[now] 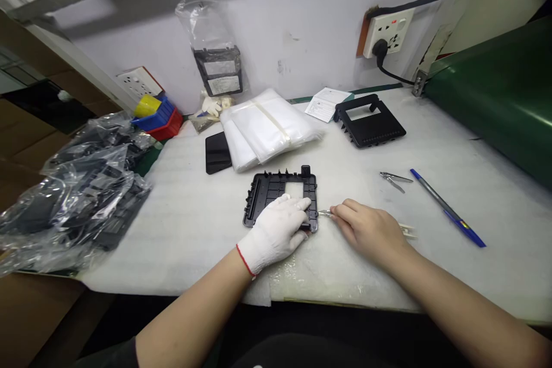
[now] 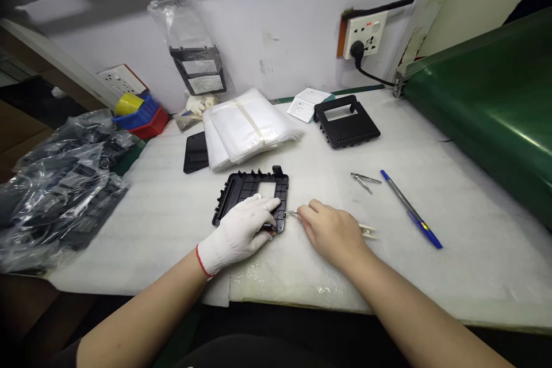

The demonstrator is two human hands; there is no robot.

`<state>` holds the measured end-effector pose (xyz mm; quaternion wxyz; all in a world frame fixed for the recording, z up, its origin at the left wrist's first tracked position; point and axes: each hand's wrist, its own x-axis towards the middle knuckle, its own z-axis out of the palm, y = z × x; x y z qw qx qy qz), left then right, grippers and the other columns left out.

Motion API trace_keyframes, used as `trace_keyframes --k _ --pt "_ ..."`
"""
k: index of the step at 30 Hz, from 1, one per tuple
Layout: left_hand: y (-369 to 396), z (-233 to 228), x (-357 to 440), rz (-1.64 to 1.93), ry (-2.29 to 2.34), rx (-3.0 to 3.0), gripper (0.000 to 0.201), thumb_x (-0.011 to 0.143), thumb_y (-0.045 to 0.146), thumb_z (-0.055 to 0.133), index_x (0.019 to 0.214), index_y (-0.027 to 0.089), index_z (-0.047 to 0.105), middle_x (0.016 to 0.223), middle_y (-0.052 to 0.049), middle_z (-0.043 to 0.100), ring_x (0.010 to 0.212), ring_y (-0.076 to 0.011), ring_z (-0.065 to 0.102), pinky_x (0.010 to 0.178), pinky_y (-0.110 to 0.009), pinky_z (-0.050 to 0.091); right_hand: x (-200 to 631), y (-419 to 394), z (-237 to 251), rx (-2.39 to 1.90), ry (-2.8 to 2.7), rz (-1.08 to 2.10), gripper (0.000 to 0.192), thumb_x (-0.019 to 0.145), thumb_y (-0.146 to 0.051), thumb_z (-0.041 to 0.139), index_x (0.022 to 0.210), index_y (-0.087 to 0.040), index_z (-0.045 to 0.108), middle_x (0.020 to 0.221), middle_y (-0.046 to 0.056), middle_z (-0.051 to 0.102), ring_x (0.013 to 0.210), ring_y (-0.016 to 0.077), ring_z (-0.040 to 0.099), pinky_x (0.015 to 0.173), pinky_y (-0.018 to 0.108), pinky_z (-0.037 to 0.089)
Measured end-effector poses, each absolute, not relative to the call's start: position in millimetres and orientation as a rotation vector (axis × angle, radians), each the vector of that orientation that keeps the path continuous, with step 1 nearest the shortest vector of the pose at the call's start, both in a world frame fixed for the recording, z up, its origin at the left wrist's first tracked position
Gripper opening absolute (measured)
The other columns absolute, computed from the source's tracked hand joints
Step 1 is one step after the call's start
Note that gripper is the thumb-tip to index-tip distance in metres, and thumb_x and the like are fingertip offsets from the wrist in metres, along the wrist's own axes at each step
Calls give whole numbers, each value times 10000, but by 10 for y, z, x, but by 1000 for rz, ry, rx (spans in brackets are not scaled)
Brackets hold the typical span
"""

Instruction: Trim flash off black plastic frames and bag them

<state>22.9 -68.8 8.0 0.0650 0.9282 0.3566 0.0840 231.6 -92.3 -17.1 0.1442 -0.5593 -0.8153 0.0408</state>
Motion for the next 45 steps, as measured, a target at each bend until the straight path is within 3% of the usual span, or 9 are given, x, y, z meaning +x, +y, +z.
trace_keyframes --k 11,45 --pt "-695 85 237 270 1088 2792 92 799 216 531 844 174 600 1262 -76 543 1121 -227 524 1041 -441 345 2347 -913 -182 -1609 -2266 201 219 912 -310 397 788 -215 551 740 -31 586 606 111 543 477 232 272" --pt "-700 69 244 225 1133 2744 95 797 215 535 850 177 605 1298 -72 516 1161 -221 503 1075 -443 308 2356 -924 -133 -1567 -2384 184 225 909 -285 391 801 -218 577 777 -11 603 593 115 515 457 243 202"
